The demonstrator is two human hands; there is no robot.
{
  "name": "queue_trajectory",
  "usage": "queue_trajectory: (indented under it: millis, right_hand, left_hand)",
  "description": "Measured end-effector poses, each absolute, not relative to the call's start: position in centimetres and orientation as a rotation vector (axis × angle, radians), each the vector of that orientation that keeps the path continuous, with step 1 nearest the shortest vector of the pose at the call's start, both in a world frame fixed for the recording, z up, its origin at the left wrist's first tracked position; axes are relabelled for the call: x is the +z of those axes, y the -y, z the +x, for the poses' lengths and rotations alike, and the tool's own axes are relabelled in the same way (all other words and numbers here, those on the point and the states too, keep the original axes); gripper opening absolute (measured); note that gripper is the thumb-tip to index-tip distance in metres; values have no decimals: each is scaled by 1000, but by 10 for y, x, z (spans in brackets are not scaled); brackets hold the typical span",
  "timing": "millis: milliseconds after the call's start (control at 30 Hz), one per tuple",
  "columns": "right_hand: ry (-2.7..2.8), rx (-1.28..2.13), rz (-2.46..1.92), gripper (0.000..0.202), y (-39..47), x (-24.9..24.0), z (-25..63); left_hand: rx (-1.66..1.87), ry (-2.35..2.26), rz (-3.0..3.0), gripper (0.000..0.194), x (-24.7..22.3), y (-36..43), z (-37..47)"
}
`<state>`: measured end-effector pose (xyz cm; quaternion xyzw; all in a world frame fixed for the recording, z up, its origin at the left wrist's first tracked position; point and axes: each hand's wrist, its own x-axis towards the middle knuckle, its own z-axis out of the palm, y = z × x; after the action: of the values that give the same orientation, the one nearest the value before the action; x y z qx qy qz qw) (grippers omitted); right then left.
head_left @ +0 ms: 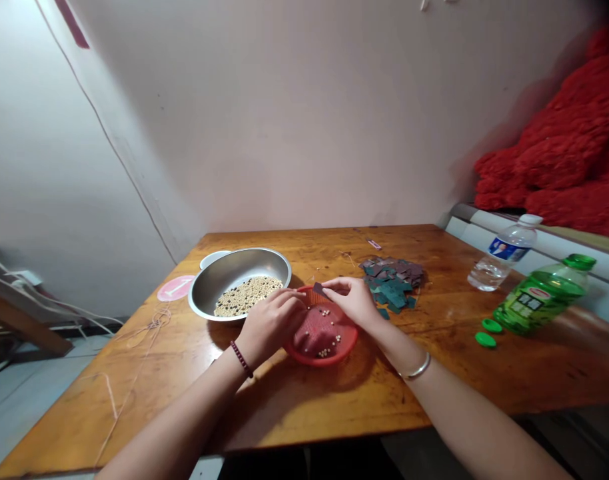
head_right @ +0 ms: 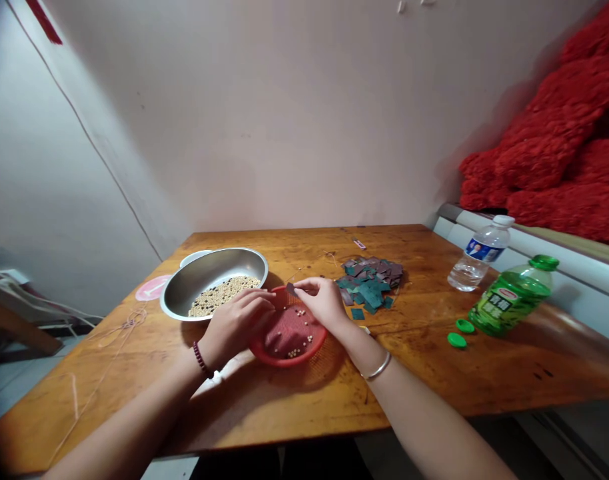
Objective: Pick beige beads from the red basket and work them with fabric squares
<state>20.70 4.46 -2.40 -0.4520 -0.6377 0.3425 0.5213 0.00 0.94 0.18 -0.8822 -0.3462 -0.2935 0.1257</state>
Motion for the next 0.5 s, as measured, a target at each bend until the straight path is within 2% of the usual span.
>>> queue_trajectory:
  millis: [167, 500]
  right_hand:
    - [1521, 1116, -954, 34, -23, -12, 194]
    - [1396, 1410, -963, 44, -14, -11, 187]
  left_hand:
    - [-1059, 969, -2354, 6, 7, -1, 4]
    - [-1041, 1122, -2321, 7, 4, -1, 6]
